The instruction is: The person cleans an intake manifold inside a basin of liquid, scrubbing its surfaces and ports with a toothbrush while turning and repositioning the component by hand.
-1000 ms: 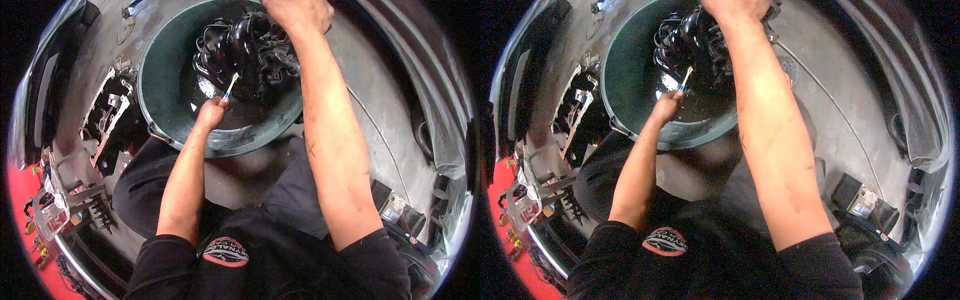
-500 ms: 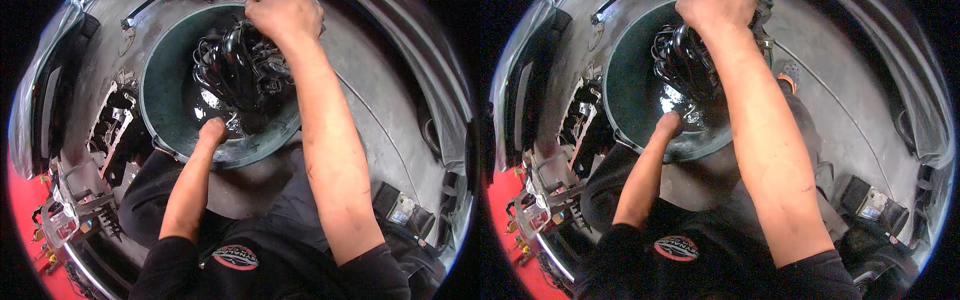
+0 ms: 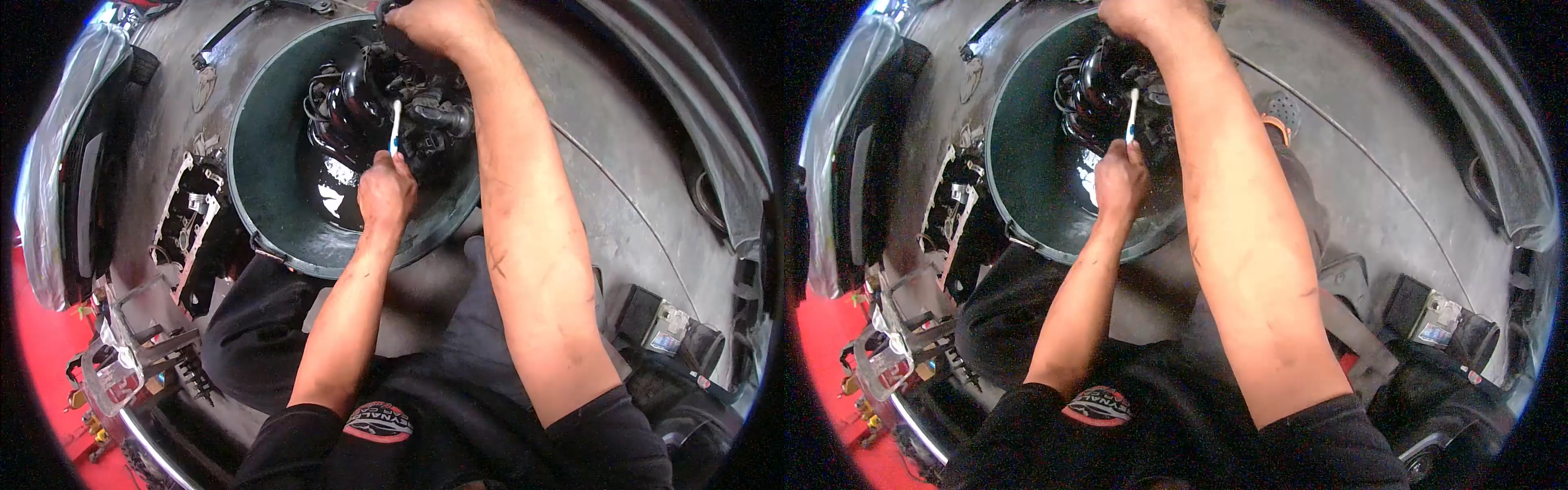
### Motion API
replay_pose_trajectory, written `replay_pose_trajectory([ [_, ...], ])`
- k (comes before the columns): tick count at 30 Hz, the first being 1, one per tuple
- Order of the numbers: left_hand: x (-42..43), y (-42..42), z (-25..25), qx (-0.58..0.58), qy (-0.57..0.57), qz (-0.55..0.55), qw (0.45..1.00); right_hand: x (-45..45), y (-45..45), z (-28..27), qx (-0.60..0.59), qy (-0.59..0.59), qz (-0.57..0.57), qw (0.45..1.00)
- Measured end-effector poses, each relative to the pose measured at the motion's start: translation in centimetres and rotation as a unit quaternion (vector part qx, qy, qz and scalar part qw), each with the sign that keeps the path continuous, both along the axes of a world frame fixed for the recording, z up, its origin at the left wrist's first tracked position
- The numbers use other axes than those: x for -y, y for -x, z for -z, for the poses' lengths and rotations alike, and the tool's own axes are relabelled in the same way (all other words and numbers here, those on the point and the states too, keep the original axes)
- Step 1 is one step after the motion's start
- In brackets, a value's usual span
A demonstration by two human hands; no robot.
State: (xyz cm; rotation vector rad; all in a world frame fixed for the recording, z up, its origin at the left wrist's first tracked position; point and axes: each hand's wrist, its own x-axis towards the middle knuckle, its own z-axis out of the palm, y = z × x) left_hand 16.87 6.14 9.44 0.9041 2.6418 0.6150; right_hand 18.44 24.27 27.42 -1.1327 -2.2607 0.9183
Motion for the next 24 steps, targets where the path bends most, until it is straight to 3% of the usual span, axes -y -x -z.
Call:
replay_pose_trajectory([
  [2, 0.1, 0.2, 0.0, 0.017, -0.004, -0.019, 1.0, 0.2, -0.3, 0.0, -0.032, 0.011, -0.023, 0.999],
  [6, 1.2, 1.4, -3.1, -0.014, 0.066, -0.01, 0.998, 0.8, 1.1, 0.2, 0.014, 0.021, 0.006, 1.0],
  [9, 0.1, 6.0, -5.8, -0.119, 0.004, 0.043, 0.992, 1.4, 0.8, 0.2, -0.004, 0.042, -0.017, 0.999],
  [12, 1.8, 5.7, -4.1, -0.115, 0.046, 0.116, 0.985, 1.5, 0.8, 0.0, -0.025, 0.039, -0.018, 0.999],
  [13, 2.6, 5.0, -3.3, -0.084, 0.113, 0.133, 0.981, 1.3, 0.8, 0.1, -0.025, 0.045, -0.012, 0.999],
  [16, 2.4, 3.6, -5.1, -0.079, 0.12, 0.094, 0.985, 2.3, -0.6, -1.3, -0.02, 0.038, -0.001, 0.999],
  [19, 1.7, 6.4, -5.5, -0.129, 0.055, 0.153, 0.978, 1.2, 0.5, 0.0, 0.003, 0.056, -0.007, 0.998],
  [21, 2.3, 6.1, -5.1, -0.127, 0.067, 0.144, 0.979, 1.3, -0.7, -0.6, -0.064, 0.055, -0.017, 0.996],
  [24, 3.5, 5.1, -3.9, -0.097, 0.11, 0.184, 0.972, 0.7, 0.2, -0.6, -0.017, 0.076, 0.002, 0.997],
])
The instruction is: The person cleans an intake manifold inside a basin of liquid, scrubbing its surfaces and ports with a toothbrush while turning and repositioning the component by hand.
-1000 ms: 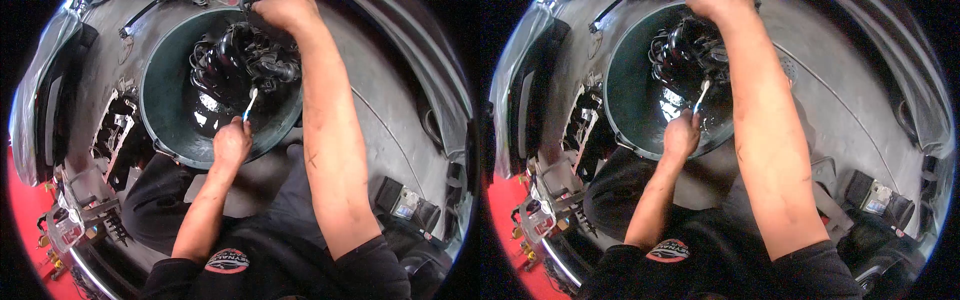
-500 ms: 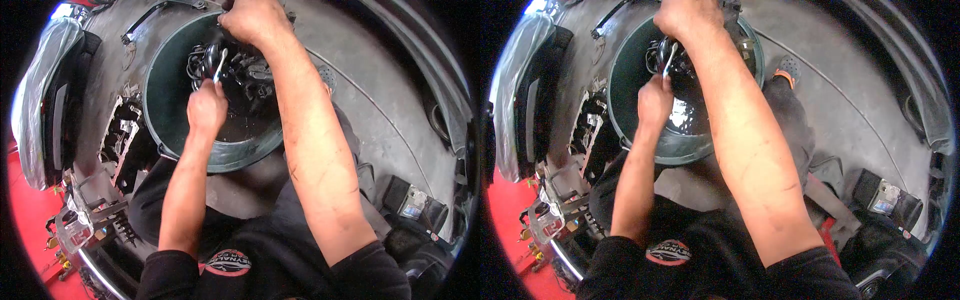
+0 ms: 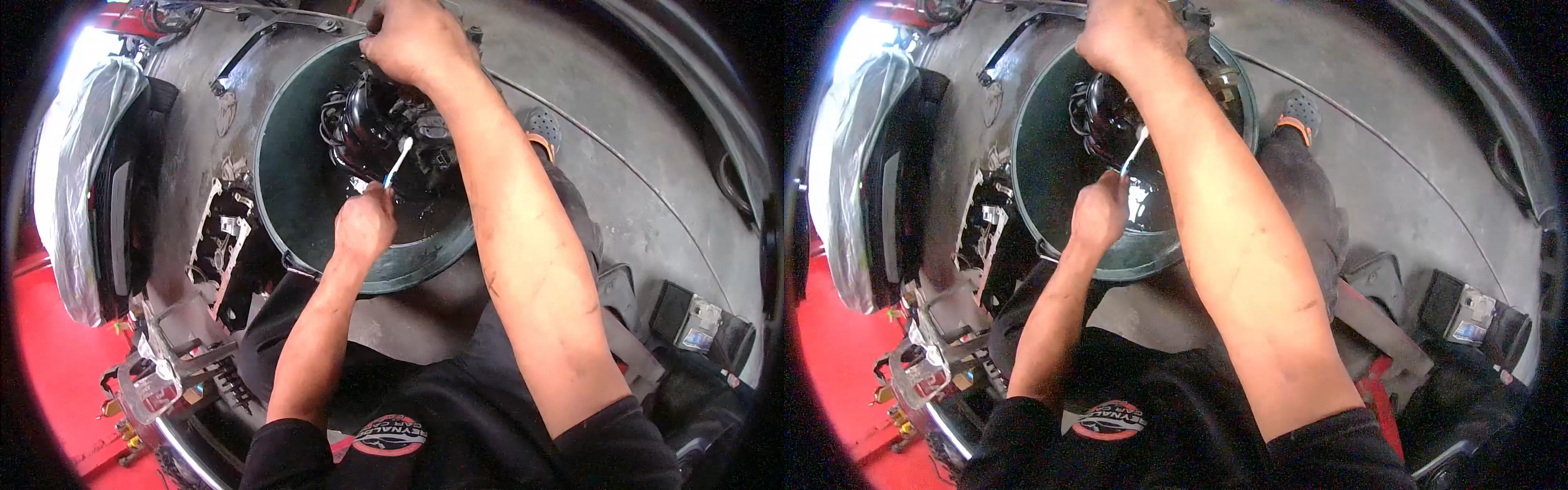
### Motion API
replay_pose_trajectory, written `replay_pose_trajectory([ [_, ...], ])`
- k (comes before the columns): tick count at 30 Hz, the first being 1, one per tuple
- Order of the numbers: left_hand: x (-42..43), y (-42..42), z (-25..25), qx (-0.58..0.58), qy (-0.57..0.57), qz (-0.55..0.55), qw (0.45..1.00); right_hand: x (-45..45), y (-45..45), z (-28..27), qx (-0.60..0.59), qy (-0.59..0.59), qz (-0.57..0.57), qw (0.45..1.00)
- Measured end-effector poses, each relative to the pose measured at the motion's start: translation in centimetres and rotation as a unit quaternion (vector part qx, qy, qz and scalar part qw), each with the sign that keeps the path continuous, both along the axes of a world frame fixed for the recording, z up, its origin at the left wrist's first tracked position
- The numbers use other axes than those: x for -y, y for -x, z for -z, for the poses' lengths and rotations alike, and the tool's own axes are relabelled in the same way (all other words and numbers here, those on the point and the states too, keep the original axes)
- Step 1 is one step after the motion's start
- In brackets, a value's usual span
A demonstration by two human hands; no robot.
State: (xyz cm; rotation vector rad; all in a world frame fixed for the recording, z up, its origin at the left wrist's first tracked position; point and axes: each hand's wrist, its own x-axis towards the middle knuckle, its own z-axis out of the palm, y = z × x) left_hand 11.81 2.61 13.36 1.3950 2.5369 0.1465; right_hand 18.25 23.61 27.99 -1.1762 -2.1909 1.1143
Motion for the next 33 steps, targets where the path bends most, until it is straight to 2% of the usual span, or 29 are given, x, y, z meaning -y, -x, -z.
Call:
replay_pose_trajectory([
  [2, -0.3, 1.2, -0.6, -0.026, -0.023, -0.014, 0.999, -0.1, 0.1, 0.5, -0.001, -0.01, 0.005, 1.0],
  [3, -0.8, 2.1, -1.4, 0.002, -0.065, -0.062, 0.996, -0.1, 0.1, 0.4, 0.005, -0.009, 0.005, 1.0],
  [4, -2.0, 2.7, -2.9, 0.004, -0.056, -0.085, 0.995, 0.2, 0.2, 0.5, 0.011, -0.006, 0.003, 1.0],
  [6, -3.2, 4.5, -3.3, -0.034, -0.1, -0.037, 0.994, 0.5, 0.2, 0.4, 0.011, -0.002, -0.007, 1.0],
  [8, -2.7, 4.0, -3.2, 0.019, -0.07, -0.034, 0.997, 0.4, 0.3, 0.3, 0.01, -0.01, -0.006, 1.0],
  [11, -1.7, 2.5, -3.5, 0.04, -0.037, -0.095, 0.994, 0.3, 0.5, 0.3, 0.028, -0.021, -0.014, 0.999],
  [14, -4.0, 5.3, -3.1, 0.007, -0.079, -0.052, 0.996, 1.4, -0.4, 0.1, -0.017, -0.045, -0.028, 0.998],
  [15, -5.2, 5.7, -3.8, 0.005, -0.066, -0.045, 0.997, 0.9, 0.5, 0.2, 0.024, 0.003, -0.027, 0.999],
  [18, -5.2, 6.4, -2.7, -0.049, -0.059, -0.035, 0.996, 0.3, 1.7, 2.7, 0.035, -0.101, -0.037, 0.994],
  [19, -4.7, 5.6, -3.4, -0.039, -0.038, -0.049, 0.997, 0.4, 1.4, 2.6, -0.008, -0.103, -0.03, 0.994],
  [21, -2.8, 4.1, -3.8, -0.023, -0.001, -0.047, 0.999, 0.2, 1.6, 2.4, -0.001, -0.111, -0.016, 0.994],
  [22, -3.1, 4.4, -3.5, -0.021, -0.024, -0.033, 0.999, 0.3, 1.7, 2.5, 0.007, -0.113, -0.014, 0.993],
  [24, -3.6, 5.2, -3.4, -0.015, -0.067, -0.027, 0.997, 0.8, 1.5, 2.0, 0.01, -0.091, -0.001, 0.996],
  [26, -6.0, 5.9, -3.6, -0.037, -0.062, -0.054, 0.996, 1.5, -0.5, 0.2, -0.026, -0.036, -0.024, 0.999],
  [28, -6.8, 6.9, -3.1, -0.004, -0.094, -0.062, 0.994, 1.0, 0.9, 1.5, -0.018, -0.054, -0.015, 0.998],
  [30, -5.3, 6.8, -3.1, 0.099, -0.098, -0.093, 0.986, 0.9, 1.0, 1.6, -0.015, -0.053, 0.005, 0.998],
  [31, -3.8, 6.9, -2.0, 0.179, -0.134, -0.128, 0.966, 0.6, 1.2, 1.8, -0.008, -0.078, 0.0, 0.997],
  [32, -2.6, 5.9, -2.6, 0.275, -0.119, -0.214, 0.93, 0.5, 1.6, 2.3, 0.001, -0.1, -0.005, 0.995],
  [33, -1.7, 4.9, -2.9, 0.291, -0.11, -0.247, 0.918, 0.4, 2.0, 2.5, 0.01, -0.121, -0.013, 0.993],
])
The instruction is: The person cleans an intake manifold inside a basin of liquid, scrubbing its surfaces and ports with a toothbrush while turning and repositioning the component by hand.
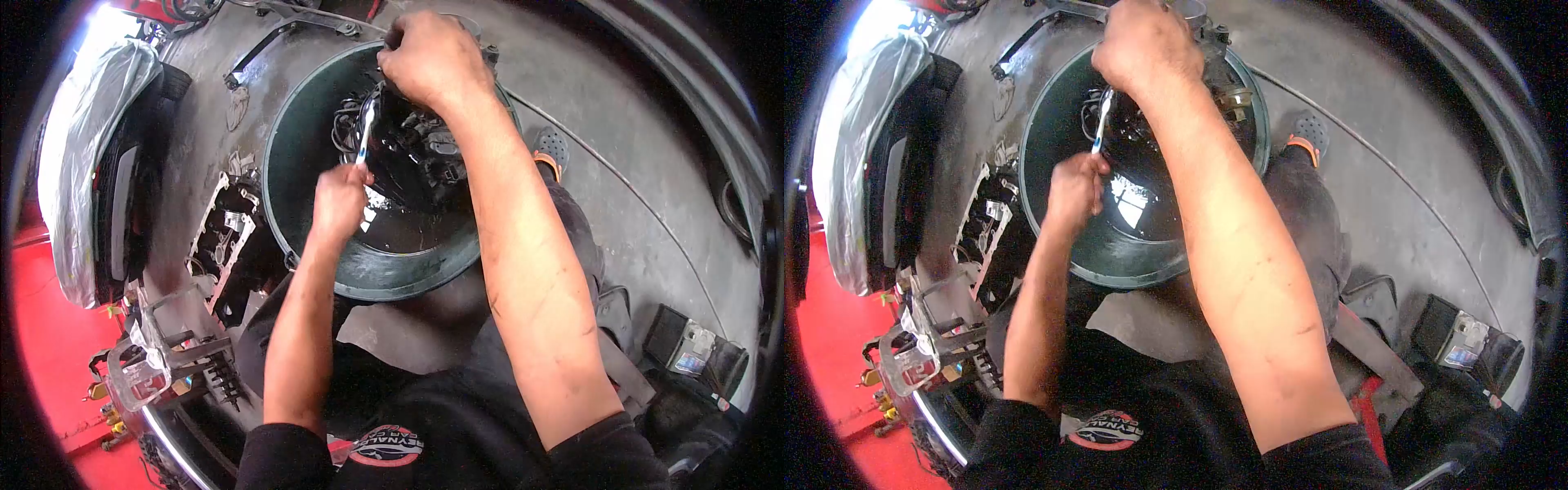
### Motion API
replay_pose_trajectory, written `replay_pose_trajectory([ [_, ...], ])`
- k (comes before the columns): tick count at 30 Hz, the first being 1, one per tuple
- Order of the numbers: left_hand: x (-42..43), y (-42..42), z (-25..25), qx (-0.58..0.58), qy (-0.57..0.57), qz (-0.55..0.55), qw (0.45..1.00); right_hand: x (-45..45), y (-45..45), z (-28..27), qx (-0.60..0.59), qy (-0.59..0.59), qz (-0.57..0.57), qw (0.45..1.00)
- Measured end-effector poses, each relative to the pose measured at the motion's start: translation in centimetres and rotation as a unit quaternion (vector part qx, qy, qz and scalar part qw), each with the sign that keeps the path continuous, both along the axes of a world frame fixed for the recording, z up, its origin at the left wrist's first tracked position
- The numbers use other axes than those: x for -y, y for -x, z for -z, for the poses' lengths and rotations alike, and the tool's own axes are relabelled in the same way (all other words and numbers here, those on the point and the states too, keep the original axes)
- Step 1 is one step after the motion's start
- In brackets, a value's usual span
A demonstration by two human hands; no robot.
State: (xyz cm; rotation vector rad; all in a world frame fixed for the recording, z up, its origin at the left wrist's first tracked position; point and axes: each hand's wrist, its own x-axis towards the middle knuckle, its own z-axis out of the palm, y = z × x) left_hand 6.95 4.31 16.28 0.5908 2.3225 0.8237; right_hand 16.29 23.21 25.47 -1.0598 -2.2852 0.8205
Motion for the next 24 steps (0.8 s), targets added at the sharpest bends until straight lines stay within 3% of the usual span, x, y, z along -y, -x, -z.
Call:
replay_pose_trajectory([
  [1, 0.5, -0.7, -0.1, 0.025, 0.012, -0.032, 0.999, -0.1, 0.2, 0.1, -0.009, -0.002, 0.008, 1.0],
  [5, -2.0, 0.5, -0.6, -0.246, -0.056, 0.112, 0.961, -0.4, 0.6, 1.4, -0.025, -0.025, 0.005, 0.999],
  [7, -4.1, 0.9, -0.8, -0.267, 0.017, 0.126, 0.955, -0.2, 0.5, 1.3, -0.033, -0.013, 0.022, 0.999],
  [8, -4.3, 1.2, -0.4, -0.268, 0.013, 0.131, 0.954, -0.1, 0.1, 0.8, -0.026, 0.046, -0.013, 0.999],
  [11, -2.0, 0.1, 1.6, -0.259, -0.009, 0.114, 0.959, 0.0, 0.1, 0.4, -0.01, 0.048, -0.018, 0.999],
  [13, 1.6, -2.3, 2.4, -0.189, -0.018, 0.107, 0.976, 0.1, 0.1, 0.0, -0.002, 0.055, 0.0, 0.998],
  [15, 4.6, -4.4, 2.9, -0.106, 0.024, 0.08, 0.991, -0.1, 0.5, 0.6, -0.002, 0.041, 0.005, 0.999],
  [17, 6.2, -4.7, 3.8, -0.118, 0.1, 0.067, 0.986, -0.3, 0.3, 0.4, -0.014, 0.011, 0.004, 1.0],
  [18, 6.8, -3.8, 5.7, -0.137, 0.129, 0.068, 0.98, -0.2, -0.4, -1.0, -0.003, 0.052, 0.012, 0.999],
  [19, 7.6, -2.8, 7.6, -0.156, 0.158, 0.07, 0.972, -0.2, -0.9, -1.8, 0.007, 0.093, 0.021, 0.995],
  [23, 8.6, -0.1, 13.5, -0.175, 0.375, 0.051, 0.909, -0.9, -0.2, 0.5, -0.008, 0.005, 0.021, 1.0],
  [24, 9.2, 0.3, 15.9, -0.166, 0.395, 0.119, 0.895, -0.9, -0.2, 0.5, -0.012, 0.007, 0.027, 1.0],
])
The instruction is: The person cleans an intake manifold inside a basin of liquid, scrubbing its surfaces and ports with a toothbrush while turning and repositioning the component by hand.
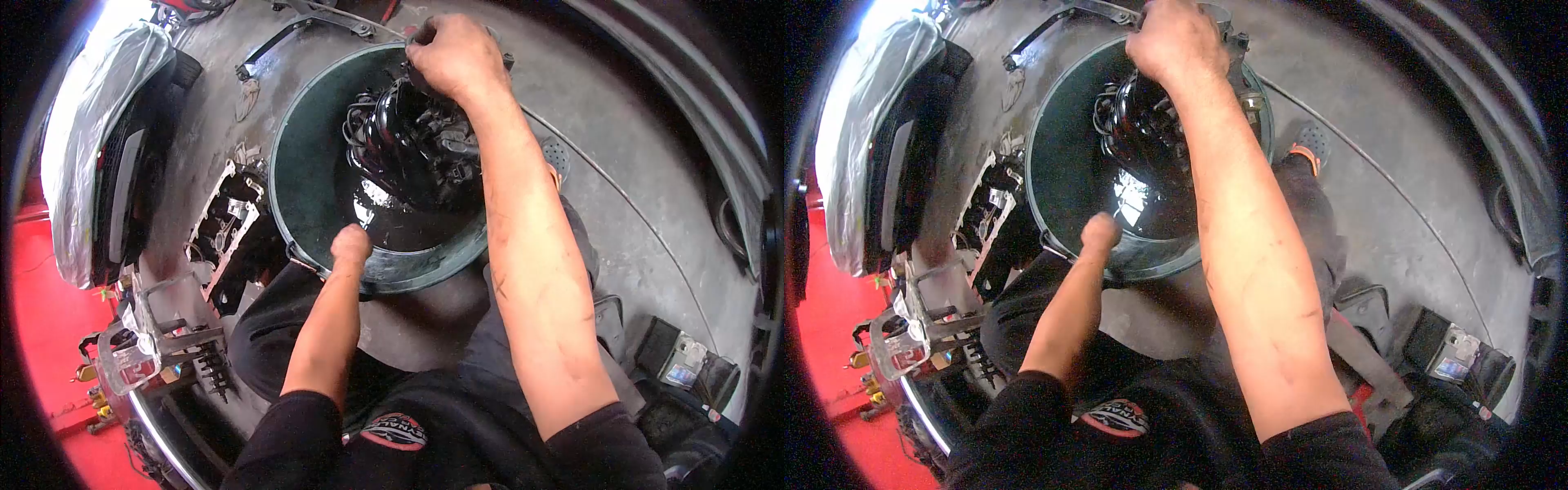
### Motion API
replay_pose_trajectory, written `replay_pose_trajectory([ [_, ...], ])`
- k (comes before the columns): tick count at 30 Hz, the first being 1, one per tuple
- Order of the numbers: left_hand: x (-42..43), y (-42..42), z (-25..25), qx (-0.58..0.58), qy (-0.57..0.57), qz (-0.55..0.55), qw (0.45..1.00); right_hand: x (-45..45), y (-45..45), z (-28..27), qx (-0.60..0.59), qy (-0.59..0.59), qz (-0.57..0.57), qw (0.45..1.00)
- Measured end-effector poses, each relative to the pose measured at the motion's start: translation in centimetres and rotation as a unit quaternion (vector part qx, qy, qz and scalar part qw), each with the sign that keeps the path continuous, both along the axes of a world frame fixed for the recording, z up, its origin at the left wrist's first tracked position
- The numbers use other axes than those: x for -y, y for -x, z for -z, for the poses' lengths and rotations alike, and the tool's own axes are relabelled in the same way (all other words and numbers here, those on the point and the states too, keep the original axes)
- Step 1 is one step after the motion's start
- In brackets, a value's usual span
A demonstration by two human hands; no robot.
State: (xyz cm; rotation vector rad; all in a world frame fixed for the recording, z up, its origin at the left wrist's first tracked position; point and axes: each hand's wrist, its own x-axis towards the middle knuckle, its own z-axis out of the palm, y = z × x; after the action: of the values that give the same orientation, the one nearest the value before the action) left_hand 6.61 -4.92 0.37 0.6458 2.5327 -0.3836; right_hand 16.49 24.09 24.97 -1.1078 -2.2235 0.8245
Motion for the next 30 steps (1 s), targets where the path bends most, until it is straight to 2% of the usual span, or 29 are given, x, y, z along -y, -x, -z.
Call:
replay_pose_trajectory([
  [1, 0.7, 0.8, 3.1, 0.028, 0.035, 0.056, 0.997, -0.1, 0.2, -0.1, -0.006, 0.002, 0.007, 1.0],
  [2, 1.1, 1.0, 6.6, 0.09, 0.04, 0.026, 0.995, 0.1, 0.2, -0.3, -0.006, 0.006, 0.007, 1.0],
  [3, -0.1, -0.6, 6.0, 0.123, 0.084, 0.012, 0.989, 0.2, 0.1, -0.5, -0.005, 0.009, 0.01, 1.0],
  [4, -1.0, -2.0, 6.0, 0.146, 0.053, -0.018, 0.988, 0.2, 0.1, -0.6, -0.003, 0.011, 0.01, 1.0],
  [5, -0.8, -1.0, 7.4, 0.182, 0.02, 0.041, 0.982, 0.0, 0.3, -0.5, -0.004, 0.012, 0.004, 1.0],
  [6, -0.9, -1.4, 8.2, 0.166, 0.006, 0.049, 0.985, -0.4, 0.4, -0.2, -0.005, 0.014, -0.004, 1.0],
  [7, -3.3, -3.4, 1.3, 0.149, -0.007, 0.056, 0.987, -0.6, 0.5, 0.0, -0.005, 0.017, -0.013, 1.0],
  [9, -2.2, -1.8, -0.3, 0.102, -0.132, 0.071, 0.983, -0.6, 0.7, -0.2, 0.004, 0.012, -0.006, 1.0],
  [11, -2.6, -2.0, -7.7, 0.046, -0.19, 0.009, 0.981, -0.4, 0.6, -0.4, 0.015, 0.013, -0.001, 1.0],
  [14, -3.6, -1.8, -15.5, -0.007, -0.323, -0.056, 0.945, -0.9, 0.8, 0.3, 0.023, 0.021, 0.016, 0.999],
  [15, -4.0, -1.1, -16.2, 0.01, -0.354, -0.088, 0.931, -0.8, 0.9, 0.3, 0.02, 0.027, 0.008, 0.999],
  [18, -7.9, -2.6, -20.5, 0.006, -0.403, -0.067, 0.913, -0.3, 0.7, -0.1, 0.012, 0.037, -0.006, 0.999],
  [19, -9.6, -2.8, -20.7, -0.003, -0.401, -0.042, 0.915, -0.1, 0.7, -0.3, 0.012, 0.036, -0.007, 0.999],
  [21, -13.4, -1.6, -18.0, -0.026, -0.323, -0.015, 0.946, 0.5, 0.8, -0.3, 0.013, 0.033, -0.014, 0.999],
  [23, -14.8, -2.2, -17.6, -0.037, -0.36, -0.025, 0.932, 0.5, 0.9, -0.2, 0.009, 0.026, -0.016, 0.999],
  [28, -13.7, -3.6, -16.1, -0.037, -0.34, -0.05, 0.938, 0.2, 1.1, 0.0, 0.019, 0.006, -0.001, 1.0],
  [29, -14.1, -2.8, -15.4, -0.042, -0.36, -0.031, 0.932, 0.4, 1.2, 0.1, 0.022, 0.001, -0.004, 1.0],
  [30, -14.8, -0.6, -12.8, -0.049, -0.375, 0.032, 0.925, 0.5, 1.1, 0.0, 0.018, -0.002, -0.007, 1.0],
])
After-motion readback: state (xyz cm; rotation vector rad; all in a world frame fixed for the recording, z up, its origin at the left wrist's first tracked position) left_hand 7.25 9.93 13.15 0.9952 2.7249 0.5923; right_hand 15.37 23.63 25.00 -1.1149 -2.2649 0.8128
